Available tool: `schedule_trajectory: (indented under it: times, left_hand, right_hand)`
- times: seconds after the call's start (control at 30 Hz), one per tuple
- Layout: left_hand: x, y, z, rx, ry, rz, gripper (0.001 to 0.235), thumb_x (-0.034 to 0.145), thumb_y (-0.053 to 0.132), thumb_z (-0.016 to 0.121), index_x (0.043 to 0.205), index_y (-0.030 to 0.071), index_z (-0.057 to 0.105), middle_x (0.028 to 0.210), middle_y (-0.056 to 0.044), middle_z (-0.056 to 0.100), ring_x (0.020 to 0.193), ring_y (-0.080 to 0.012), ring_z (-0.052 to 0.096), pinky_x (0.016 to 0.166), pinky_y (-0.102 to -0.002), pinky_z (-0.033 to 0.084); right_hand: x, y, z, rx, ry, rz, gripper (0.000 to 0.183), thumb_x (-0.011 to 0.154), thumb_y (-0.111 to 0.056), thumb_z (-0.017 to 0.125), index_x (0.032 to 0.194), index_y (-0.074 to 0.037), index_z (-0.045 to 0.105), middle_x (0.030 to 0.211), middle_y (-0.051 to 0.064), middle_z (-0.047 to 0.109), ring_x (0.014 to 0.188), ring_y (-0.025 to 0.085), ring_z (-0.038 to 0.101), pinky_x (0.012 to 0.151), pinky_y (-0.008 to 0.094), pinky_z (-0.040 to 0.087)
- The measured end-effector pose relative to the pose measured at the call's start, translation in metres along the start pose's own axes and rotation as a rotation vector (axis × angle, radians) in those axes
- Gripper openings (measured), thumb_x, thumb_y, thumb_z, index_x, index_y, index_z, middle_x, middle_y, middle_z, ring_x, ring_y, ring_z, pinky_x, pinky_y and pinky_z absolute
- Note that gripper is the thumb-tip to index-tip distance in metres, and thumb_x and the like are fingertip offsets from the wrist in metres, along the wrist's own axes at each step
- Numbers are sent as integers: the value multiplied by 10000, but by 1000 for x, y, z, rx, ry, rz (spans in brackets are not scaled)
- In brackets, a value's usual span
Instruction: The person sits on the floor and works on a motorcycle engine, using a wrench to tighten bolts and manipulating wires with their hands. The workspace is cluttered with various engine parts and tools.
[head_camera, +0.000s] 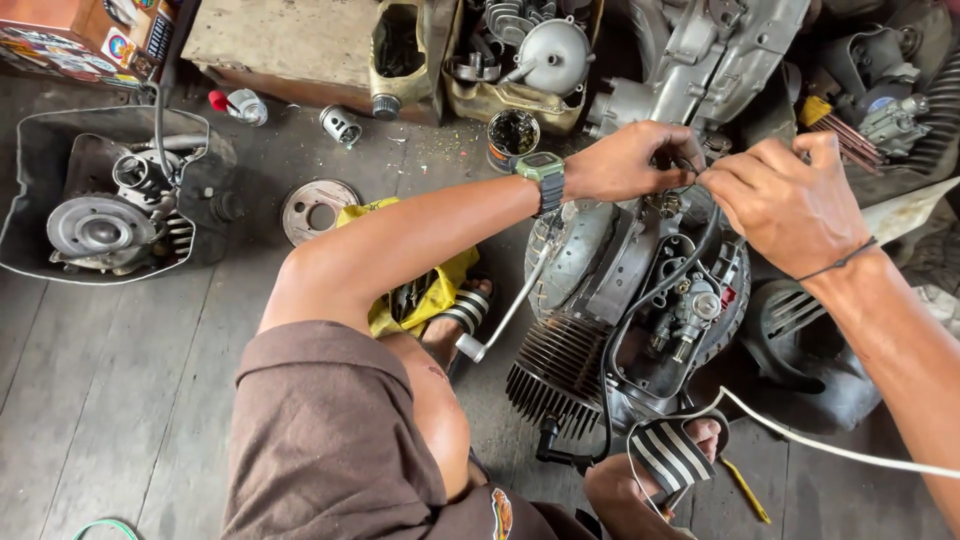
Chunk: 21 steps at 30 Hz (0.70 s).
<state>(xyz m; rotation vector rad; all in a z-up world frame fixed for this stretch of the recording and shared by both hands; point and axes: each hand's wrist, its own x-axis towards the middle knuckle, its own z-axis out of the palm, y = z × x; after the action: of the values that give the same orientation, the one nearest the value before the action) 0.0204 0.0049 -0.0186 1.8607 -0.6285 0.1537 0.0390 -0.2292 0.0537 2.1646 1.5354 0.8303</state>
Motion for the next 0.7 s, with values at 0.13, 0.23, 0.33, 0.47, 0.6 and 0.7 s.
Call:
schedule_trajectory:
  times: [0.13,0.23,0.33,0.47,0.6,0.7]
  left_hand:
    - [0,2,2,16,42,-10,121,828,137,723,948,119,736,848,14,779,709,-91,688,664,-241,562]
    - [-2,6,4,24,88,-116,128,814,159,745,941,146,758,813,43,779,626,-65,649,616,-232,559]
    - [-2,5,7,60,94,-174,143,833,176,742,973,150,751,886,32,795,676,-71,694,666,-236,589]
    - [-5,0,11,-42,172,-154,124,830,147,732,918,61,748,803,-5,771,648,-96,656,626,-253,566]
    - [-4,2,9,47,179,-170,141,829,173,735,922,67,743,772,-13,761,617,-118,649,606,-280,557]
    - [-3,1,11,93,192,-167,188,832,229,743,951,84,746,789,-6,780,617,-122,665,612,-279,557]
  right_hand:
    - [4,-8,-6,191,-17,139,67,1018,-243,775,1082,-230,760,1059,-116,744,965,99,629,1043,330,369]
    - [11,-8,-5,547,-302,395,333,990,-357,699,1231,-133,749,787,33,701,842,223,663,966,401,346]
    - [12,-11,1,595,-286,508,265,1007,-392,741,1040,-133,787,714,48,661,812,264,644,877,414,393]
    - [15,-15,0,774,-194,601,164,967,-218,791,983,-54,795,646,107,641,543,264,564,626,384,430]
    - [14,-18,-1,743,-101,565,116,915,-153,783,942,-41,782,787,134,689,659,260,616,642,375,461]
    - [6,-24,-1,265,7,337,98,1011,-303,751,1055,-217,770,1024,-61,735,959,159,630,1001,340,355]
